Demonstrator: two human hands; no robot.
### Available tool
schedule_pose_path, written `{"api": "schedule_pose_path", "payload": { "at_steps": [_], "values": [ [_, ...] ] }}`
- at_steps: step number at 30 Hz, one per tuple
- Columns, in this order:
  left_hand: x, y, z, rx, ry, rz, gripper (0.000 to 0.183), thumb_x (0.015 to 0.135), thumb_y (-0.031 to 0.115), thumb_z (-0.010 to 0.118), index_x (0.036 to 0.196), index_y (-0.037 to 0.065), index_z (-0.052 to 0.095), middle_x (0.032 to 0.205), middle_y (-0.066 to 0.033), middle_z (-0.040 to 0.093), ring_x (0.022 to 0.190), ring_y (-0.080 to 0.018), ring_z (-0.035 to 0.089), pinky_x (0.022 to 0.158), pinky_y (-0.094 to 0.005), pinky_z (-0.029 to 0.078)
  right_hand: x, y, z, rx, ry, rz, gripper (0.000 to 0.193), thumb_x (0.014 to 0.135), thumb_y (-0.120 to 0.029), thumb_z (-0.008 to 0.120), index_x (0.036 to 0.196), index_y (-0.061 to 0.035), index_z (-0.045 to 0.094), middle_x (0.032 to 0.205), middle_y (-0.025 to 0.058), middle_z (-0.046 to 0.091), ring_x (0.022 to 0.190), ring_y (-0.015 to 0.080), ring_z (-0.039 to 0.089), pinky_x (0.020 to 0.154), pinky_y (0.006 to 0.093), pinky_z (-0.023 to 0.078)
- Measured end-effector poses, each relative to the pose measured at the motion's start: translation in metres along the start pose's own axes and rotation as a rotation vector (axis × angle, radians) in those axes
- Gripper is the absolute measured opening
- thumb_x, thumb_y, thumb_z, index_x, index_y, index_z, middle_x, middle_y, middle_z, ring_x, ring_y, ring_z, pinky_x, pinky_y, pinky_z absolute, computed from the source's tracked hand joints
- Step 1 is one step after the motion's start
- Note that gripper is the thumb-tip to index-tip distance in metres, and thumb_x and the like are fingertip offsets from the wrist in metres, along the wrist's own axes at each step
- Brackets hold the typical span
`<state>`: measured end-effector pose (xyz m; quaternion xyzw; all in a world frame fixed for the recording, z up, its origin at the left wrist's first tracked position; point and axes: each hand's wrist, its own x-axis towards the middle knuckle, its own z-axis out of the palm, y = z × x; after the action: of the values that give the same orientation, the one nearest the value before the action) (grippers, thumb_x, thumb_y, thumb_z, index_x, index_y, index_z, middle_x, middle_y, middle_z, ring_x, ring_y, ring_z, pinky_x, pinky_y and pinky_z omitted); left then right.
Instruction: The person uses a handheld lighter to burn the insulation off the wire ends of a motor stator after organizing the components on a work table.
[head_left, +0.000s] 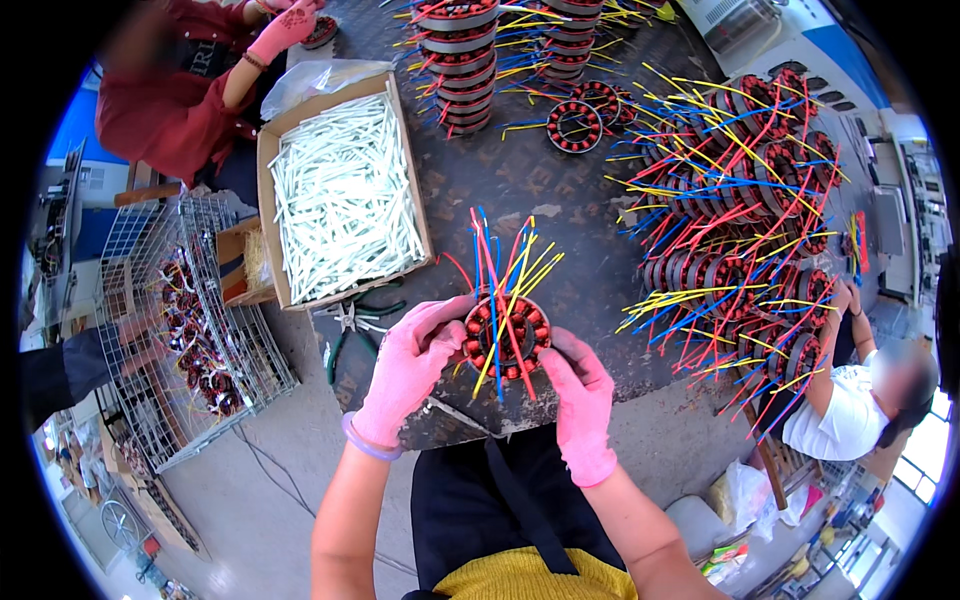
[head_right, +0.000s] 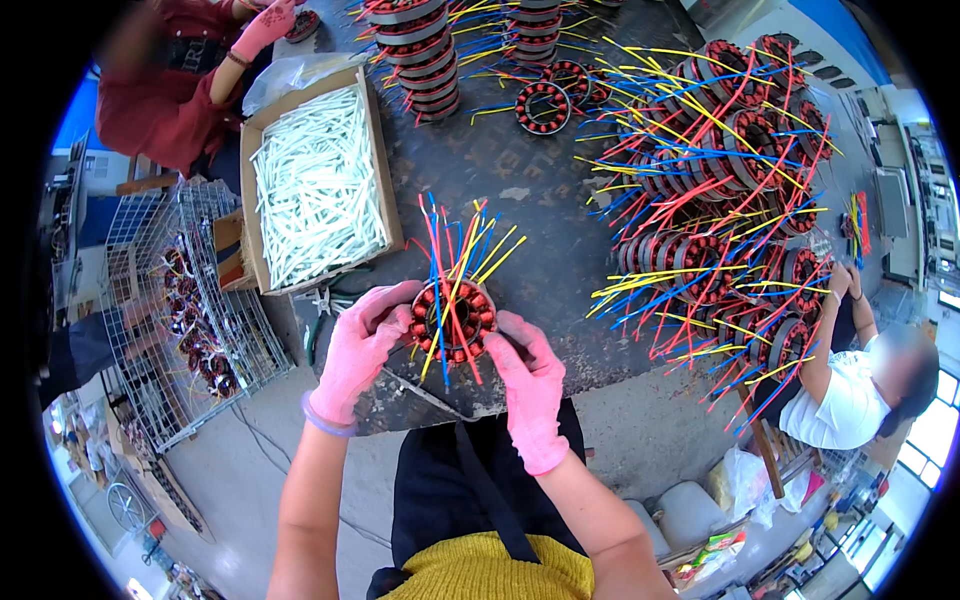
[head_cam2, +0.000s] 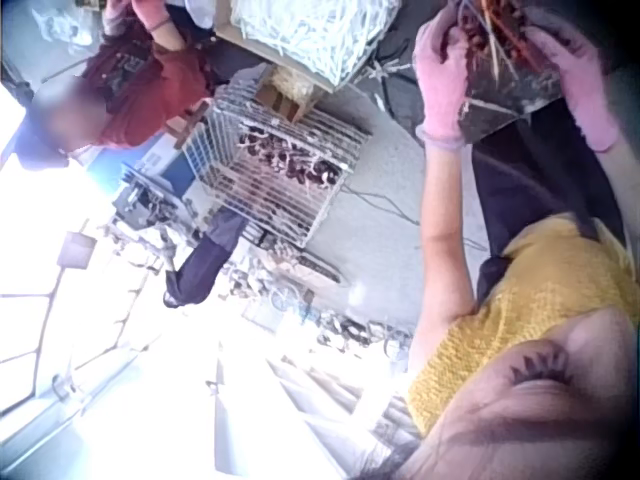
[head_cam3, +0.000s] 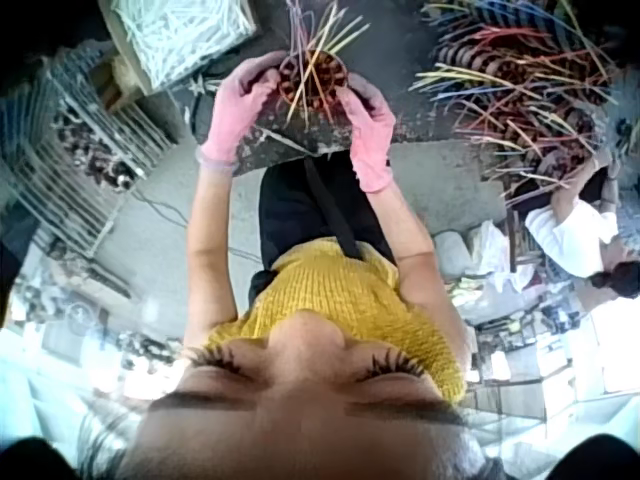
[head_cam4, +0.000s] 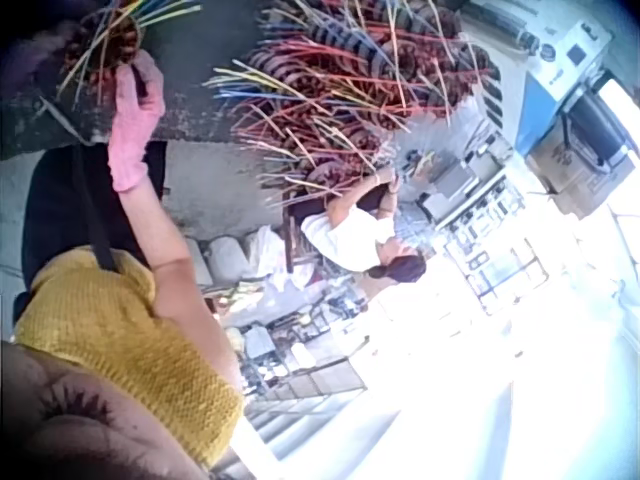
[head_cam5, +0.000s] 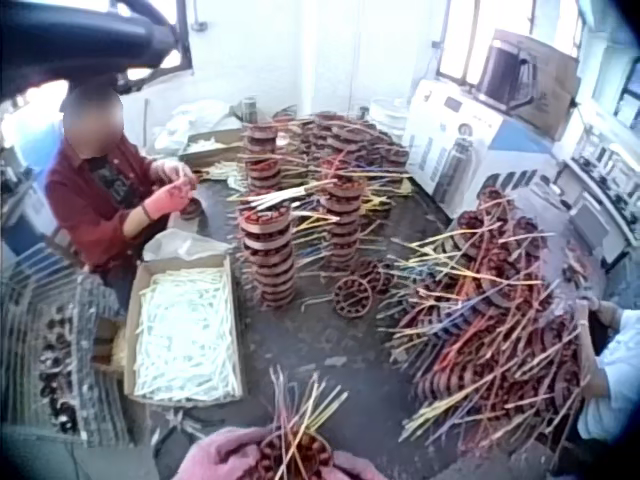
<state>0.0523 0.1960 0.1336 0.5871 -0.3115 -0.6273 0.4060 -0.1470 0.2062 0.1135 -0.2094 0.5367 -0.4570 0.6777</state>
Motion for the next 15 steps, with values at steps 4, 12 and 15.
{"api": "schedule_pose_path", "payload": {
  "at_steps": [4,12,15],
  "values": [
    [-0.002,-0.006,-0.007,0.169,0.050,0.072,0.043,0.081,-0.008,0.048,0.123,-0.007,0.057,0.102,-0.0020,0.046,0.085,-0.0066,0.050,0.078,-0.0200,0.044,-0.007,0.007,0.011,0.049,-0.042,-0.021,0.027,0.088,0.003,0.063,0.114,-0.0025,0.060,0.113,0.0019,0.060,0.095,0.0075,0.058,0.082,0.0205,0.046],
    [0.007,-0.009,-0.001,0.197,0.092,0.052,0.033,0.094,0.013,0.056,0.123,-0.004,0.059,0.106,-0.0019,0.048,0.092,-0.0067,0.052,0.080,-0.0211,0.044,0.002,0.021,0.009,0.069,-0.011,0.048,0.030,0.086,0.005,0.064,0.115,-0.0023,0.058,0.108,0.0019,0.060,0.089,0.0061,0.057,0.072,0.0186,0.046],
    [0.010,-0.020,-0.004,0.220,0.103,0.075,0.036,0.094,0.019,0.060,0.124,-0.002,0.059,0.110,-0.0027,0.047,0.094,-0.0082,0.053,0.081,-0.0232,0.046,0.004,0.027,0.009,0.048,-0.015,-0.014,0.029,0.086,0.003,0.065,0.114,-0.0025,0.058,0.106,0.0018,0.060,0.087,0.0056,0.057,0.069,0.0181,0.046]
  ]
}}
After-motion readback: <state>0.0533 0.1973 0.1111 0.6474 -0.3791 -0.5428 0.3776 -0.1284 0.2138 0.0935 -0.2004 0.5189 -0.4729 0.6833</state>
